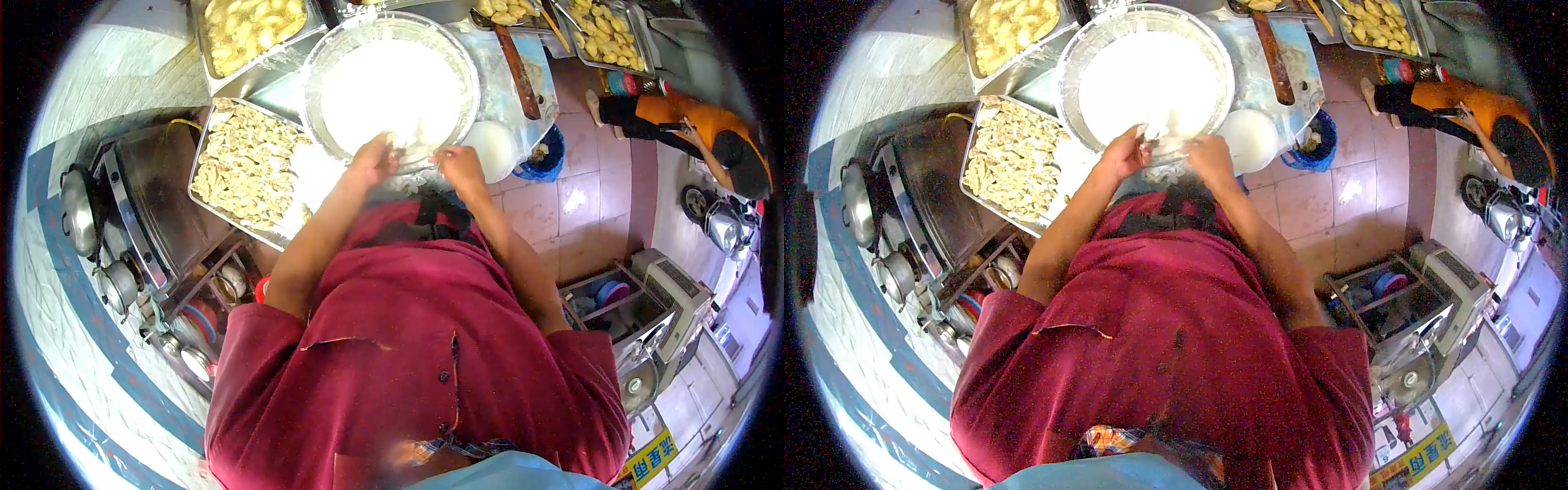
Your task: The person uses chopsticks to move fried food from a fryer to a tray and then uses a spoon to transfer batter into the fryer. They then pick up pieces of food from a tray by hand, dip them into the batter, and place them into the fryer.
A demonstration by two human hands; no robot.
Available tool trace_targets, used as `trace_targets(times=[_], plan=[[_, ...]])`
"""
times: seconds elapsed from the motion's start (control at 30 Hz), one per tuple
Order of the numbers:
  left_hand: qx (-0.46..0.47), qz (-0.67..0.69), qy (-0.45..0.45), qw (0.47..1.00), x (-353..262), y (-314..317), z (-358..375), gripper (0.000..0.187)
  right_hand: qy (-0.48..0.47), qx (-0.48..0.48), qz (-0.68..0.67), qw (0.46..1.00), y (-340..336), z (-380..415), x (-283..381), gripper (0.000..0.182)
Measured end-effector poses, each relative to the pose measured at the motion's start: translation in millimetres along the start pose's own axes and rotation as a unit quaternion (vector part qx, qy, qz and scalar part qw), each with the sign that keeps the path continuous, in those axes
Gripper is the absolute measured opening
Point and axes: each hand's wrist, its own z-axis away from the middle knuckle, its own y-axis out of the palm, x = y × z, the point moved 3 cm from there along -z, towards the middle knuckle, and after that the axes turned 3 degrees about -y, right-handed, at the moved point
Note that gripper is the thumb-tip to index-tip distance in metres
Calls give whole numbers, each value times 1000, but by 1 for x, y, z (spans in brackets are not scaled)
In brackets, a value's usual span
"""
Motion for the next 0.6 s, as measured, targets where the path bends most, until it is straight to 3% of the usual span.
trace_targets(times=[0.1,0.2,0.33,0.37,0.47,0.5,0.6], plan=[[17,-24,50,998,-13,12,11,21,104,-46,-232,966,-19,-14,3,20],[32,-27,64,997,-22,17,12,22,68,-62,-209,974,-26,-19,6,21],[45,-3,16,999,-18,10,-5,23,-15,11,-36,999,-12,-19,8,16],[39,-1,16,999,-18,10,-5,23,15,-24,-145,989,-13,-23,8,16],[23,-2,28,999,-25,11,0,22,98,-8,-400,911,-36,-31,7,18],[20,-5,40,999,-35,14,2,22,74,-24,-391,917,-39,-35,3,21],[10,-25,95,995,-86,32,-10,22,123,-43,-269,954,-41,-31,-5,18]])
